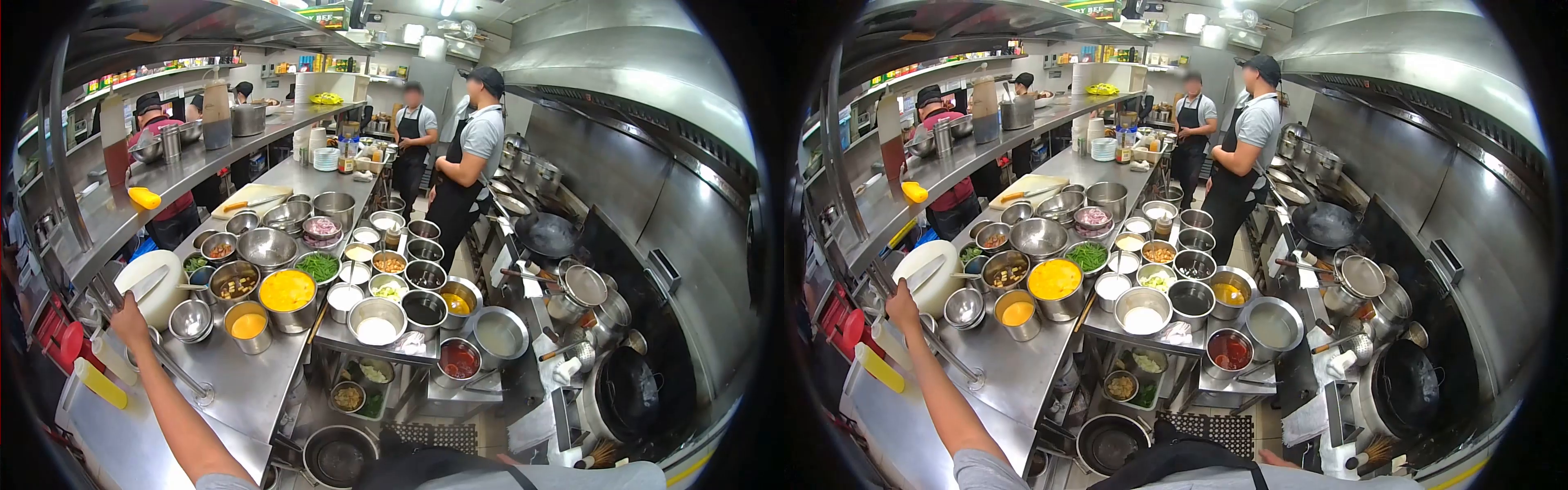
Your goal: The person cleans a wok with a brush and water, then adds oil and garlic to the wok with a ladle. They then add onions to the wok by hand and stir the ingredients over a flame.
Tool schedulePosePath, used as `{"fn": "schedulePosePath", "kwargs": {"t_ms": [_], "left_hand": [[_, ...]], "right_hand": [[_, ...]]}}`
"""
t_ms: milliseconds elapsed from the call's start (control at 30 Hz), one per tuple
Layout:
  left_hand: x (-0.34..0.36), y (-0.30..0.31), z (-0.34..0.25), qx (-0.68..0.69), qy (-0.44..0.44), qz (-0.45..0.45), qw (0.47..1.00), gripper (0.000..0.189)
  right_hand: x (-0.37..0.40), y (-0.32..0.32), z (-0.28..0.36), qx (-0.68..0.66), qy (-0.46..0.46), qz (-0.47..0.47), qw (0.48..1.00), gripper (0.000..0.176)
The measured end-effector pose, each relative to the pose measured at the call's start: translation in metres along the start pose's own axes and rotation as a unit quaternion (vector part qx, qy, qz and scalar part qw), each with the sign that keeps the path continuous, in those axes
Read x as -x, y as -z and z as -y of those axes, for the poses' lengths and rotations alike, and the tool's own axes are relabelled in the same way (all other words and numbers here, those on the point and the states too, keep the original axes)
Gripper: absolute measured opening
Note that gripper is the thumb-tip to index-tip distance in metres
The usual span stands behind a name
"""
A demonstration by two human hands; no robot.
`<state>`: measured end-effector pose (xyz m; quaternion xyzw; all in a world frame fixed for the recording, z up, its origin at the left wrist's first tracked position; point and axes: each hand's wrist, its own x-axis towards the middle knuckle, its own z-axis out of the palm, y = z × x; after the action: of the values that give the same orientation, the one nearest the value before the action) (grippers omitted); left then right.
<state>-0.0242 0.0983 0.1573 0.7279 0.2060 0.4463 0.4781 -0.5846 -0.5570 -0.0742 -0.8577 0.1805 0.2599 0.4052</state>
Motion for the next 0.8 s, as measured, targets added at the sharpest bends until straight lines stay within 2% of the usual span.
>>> {"fn": "schedulePosePath", "kwargs": {"t_ms": [200, 300, 400, 467, 567, 667, 733, 767, 800], "left_hand": [[0.006, 0.004, -0.005, 0.027, -0.006, 0.001, 1.000, 0.042], [0.001, -0.002, 0.004, 0.043, -0.040, -0.020, 0.998, 0.040], [0.001, 0.001, 0.003, 0.058, 0.002, 0.018, 0.998, 0.038], [-0.002, -0.001, 0.006, 0.050, -0.021, -0.001, 0.999, 0.038], [0.005, -0.001, -0.001, 0.048, 0.013, -0.009, 0.999, 0.039], [0.004, 0.002, 0.000, 0.016, -0.019, -0.028, 0.999, 0.040], [-0.003, 0.002, 0.009, -0.059, -0.065, -0.010, 0.996, 0.040], [-0.010, 0.002, 0.020, -0.157, -0.172, -0.023, 0.972, 0.035], [-0.016, 0.001, 0.032, -0.252, -0.277, -0.030, 0.927, 0.031]], "right_hand": [[-0.003, 0.001, 0.001, -0.004, 0.000, 0.001, 1.000, 0.082], [-0.013, 0.002, 0.007, 0.003, 0.000, 0.002, 1.000, 0.081], [-0.015, 0.007, 0.009, 0.006, -0.004, 0.001, 1.000, 0.081], [-0.013, 0.007, 0.009, 0.006, -0.007, 0.001, 1.000, 0.081], [-0.007, 0.009, 0.008, 0.003, -0.012, 0.002, 1.000, 0.080], [-0.006, 0.008, 0.008, 0.005, -0.014, 0.003, 1.000, 0.080], [-0.004, 0.008, 0.007, 0.009, -0.015, -0.001, 1.000, 0.079], [-0.004, 0.011, 0.009, 0.012, -0.013, -0.002, 1.000, 0.079], [-0.001, 0.010, 0.007, 0.014, -0.014, -0.005, 1.000, 0.079]]}}
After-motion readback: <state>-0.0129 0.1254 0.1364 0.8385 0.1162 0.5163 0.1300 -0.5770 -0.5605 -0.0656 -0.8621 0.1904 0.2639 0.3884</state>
